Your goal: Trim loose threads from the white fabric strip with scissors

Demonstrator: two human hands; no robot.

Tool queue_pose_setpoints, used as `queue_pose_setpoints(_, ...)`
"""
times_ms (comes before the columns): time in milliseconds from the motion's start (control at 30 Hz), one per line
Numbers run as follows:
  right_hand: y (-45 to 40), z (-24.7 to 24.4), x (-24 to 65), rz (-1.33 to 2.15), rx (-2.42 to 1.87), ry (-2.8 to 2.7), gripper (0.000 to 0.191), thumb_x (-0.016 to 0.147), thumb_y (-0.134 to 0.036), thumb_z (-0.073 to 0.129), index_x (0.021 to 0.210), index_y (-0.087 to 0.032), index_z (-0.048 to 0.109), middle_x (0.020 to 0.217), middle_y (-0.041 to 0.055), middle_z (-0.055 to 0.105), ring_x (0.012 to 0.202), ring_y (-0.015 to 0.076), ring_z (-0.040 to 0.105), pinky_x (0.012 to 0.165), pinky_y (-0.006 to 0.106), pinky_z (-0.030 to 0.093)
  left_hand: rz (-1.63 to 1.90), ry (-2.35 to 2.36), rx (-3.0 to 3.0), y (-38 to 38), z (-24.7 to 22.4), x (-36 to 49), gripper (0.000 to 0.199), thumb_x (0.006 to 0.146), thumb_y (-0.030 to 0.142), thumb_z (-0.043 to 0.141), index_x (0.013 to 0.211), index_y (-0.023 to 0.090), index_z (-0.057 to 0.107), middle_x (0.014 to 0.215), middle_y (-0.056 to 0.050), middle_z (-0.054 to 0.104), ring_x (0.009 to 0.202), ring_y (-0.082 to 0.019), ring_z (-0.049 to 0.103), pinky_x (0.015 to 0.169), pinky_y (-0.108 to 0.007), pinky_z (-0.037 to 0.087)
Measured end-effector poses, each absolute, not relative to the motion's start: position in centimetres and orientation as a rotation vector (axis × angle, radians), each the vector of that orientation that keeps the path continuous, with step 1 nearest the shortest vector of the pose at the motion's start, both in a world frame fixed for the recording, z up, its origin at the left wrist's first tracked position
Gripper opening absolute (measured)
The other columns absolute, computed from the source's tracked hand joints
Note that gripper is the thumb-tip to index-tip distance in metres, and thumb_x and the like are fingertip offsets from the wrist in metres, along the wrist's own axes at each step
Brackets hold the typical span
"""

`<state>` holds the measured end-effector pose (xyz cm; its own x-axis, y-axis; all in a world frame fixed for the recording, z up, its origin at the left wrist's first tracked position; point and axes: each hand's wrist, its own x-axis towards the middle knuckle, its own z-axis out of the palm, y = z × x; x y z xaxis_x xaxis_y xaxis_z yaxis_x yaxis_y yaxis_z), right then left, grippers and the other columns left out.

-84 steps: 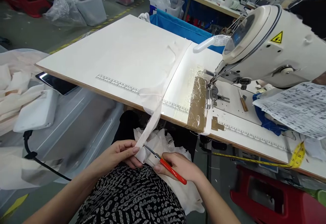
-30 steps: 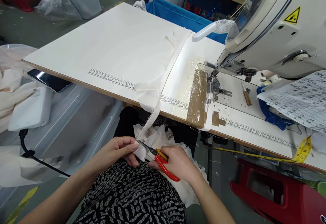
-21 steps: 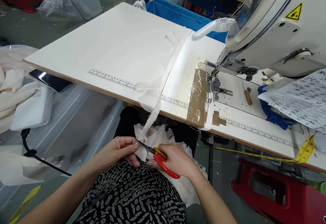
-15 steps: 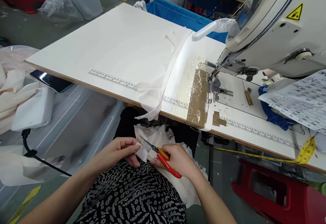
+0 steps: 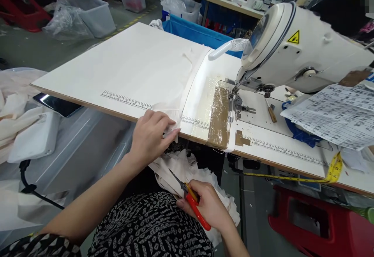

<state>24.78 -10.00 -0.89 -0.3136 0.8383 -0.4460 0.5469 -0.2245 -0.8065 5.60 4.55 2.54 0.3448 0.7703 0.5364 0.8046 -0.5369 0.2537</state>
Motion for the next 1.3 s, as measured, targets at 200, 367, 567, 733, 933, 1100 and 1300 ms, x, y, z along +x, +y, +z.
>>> queue_pose_setpoints(200, -9.7, -0.6, 25.3, 1.427, -1.586, -1.65, 0.034, 0.082, -0.043, 0.065, 0.074, -0.014, 0.049, 0.07, -0.0018, 0.049, 0.065, 0.0065, 0.042, 0.06, 0.017, 0.031, -1.191, -1.38, -2.543, 3.2, 1.3, 4.5, 0.017, 0.088, 0.02, 0.056, 0.072, 0.014, 0.058, 0.065, 0.0, 0.057, 0.065, -0.011, 0.045, 0.062, -0.026, 0.032)
queue_pose_setpoints(367, -9.1, -1.0, 25.1, 1.321, -1.579, -1.595, 0.035, 0.085, -0.045, 0.059, 0.073, -0.014, 0.05, 0.069, -0.0013, 0.05, 0.064, 0.006, 0.042, 0.06, 0.016, 0.033, -1.137, -1.223, -2.838, -1.2, -0.7, 3.0, 0.014, 0.088, 0.013, 0.054, 0.075, 0.013, 0.058, 0.067, -0.001, 0.056, 0.065, -0.011, 0.047, 0.061, -0.023, 0.034)
queue_pose_setpoints(567, -9.1, -1.5, 25.0, 1.228, -1.638, -1.441, 0.032, 0.088, -0.047, 0.055, 0.088, -0.015, 0.053, 0.079, 0.0014, 0.055, 0.069, 0.0078, 0.049, 0.064, 0.017, 0.041, -0.478, -0.952, -3.317, -4.7, -0.8, 2.0, 0.03, 0.093, 0.038, 0.048, 0.107, 0.014, 0.062, 0.088, -0.006, 0.066, 0.072, -0.014, 0.06, 0.057, -0.022, 0.043)
queue_pose_setpoints(733, -9.9, -1.9, 25.1, 1.189, -1.693, -1.383, 0.033, 0.09, -0.049, 0.052, 0.091, -0.016, 0.052, 0.079, 0.0021, 0.054, 0.069, 0.0086, 0.049, 0.065, 0.019, 0.042, -0.779, -0.859, -2.881, 1.0, 3.8, 0.6, 0.025, 0.091, 0.011, 0.046, 0.112, 0.013, 0.06, 0.102, -0.007, 0.067, 0.087, -0.014, 0.059, 0.065, -0.02, 0.046)
queue_pose_setpoints(933, -10.4, -1.7, 24.4, 1.186, -1.687, -1.345, 0.038, 0.089, -0.054, 0.051, 0.091, -0.016, 0.053, 0.077, 0.0025, 0.053, 0.068, 0.0093, 0.049, 0.065, 0.02, 0.041, -0.16, -0.154, -2.957, 9.9, 7.2, 5.0, 0.03, 0.094, 0.012, 0.038, 0.108, 0.021, 0.063, 0.123, -0.004, 0.059, 0.09, -0.015, 0.053, 0.055, -0.028, 0.031)
queue_pose_setpoints(1100, -11.4, -2.0, 24.8, 1.231, -1.664, -1.259, 0.037, 0.089, -0.053, 0.053, 0.093, -0.016, 0.054, 0.081, 0.0032, 0.054, 0.07, 0.0091, 0.052, 0.065, 0.019, 0.043, 0.177, -0.059, -3.223, 9.3, 7.4, 6.6, 0.026, 0.095, 0.016, 0.038, 0.09, 0.019, 0.063, 0.093, -0.005, 0.061, 0.069, -0.012, 0.049, 0.052, -0.027, 0.024)
queue_pose_setpoints(1300, -13.2, -2.5, 27.5, 1.302, -1.731, -1.156, 0.038, 0.09, -0.053, 0.051, 0.093, -0.016, 0.053, 0.081, 0.0032, 0.055, 0.068, 0.0096, 0.051, 0.065, 0.021, 0.044, 0.172, -1.015, -3.603, -0.4, 0.2, -2.8, 0.038, 0.084, 0.023, 0.043, 0.047, 0.015, 0.038, 0.042, 0.0, 0.03, 0.042, -0.007, 0.008, 0.047, -0.025, 0.015)
